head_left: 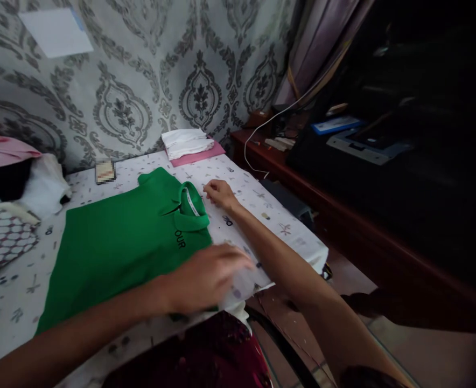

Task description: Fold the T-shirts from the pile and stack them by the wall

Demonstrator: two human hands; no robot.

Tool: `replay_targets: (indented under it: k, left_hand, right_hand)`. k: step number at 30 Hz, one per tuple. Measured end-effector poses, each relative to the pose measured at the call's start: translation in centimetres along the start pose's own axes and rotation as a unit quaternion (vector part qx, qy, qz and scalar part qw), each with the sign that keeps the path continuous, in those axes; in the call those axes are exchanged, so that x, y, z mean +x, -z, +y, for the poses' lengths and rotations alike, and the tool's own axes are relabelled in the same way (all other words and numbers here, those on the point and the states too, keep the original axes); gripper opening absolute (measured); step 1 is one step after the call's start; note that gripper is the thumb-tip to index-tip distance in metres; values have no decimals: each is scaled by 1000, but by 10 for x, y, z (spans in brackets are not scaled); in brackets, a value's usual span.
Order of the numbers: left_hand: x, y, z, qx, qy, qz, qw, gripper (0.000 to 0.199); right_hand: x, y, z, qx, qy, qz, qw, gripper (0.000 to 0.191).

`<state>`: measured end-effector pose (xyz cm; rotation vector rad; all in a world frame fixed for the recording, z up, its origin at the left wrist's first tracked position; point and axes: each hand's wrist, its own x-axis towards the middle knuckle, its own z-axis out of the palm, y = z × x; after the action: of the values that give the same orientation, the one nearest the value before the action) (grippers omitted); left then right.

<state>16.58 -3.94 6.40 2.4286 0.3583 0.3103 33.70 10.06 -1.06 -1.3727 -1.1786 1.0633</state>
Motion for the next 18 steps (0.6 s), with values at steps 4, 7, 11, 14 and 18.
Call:
replay_targets:
  k: [4, 7, 11, 14, 18]
  left_hand:
    - [-19, 35, -57, 134, 134, 170, 967, 27]
    - [-18, 44, -87, 179, 145, 141, 963, 25]
    - [-6, 37, -105, 202, 163, 106, 960, 15]
    - [-1, 32, -110, 170, 193, 165, 952, 10]
    - [-8, 27, -107, 149, 209, 229, 939, 15]
  right_hand:
    - [-11, 5, -17, -83, 117, -213, 967, 12]
    - [-18, 11, -26, -97, 114, -340, 928, 33]
    - [-22, 12, -22, -129, 96, -402, 902, 40]
    - [-22, 11, -16, -115, 96, -419, 896, 29]
    - [-18, 10, -11, -121, 119, -393, 904, 19]
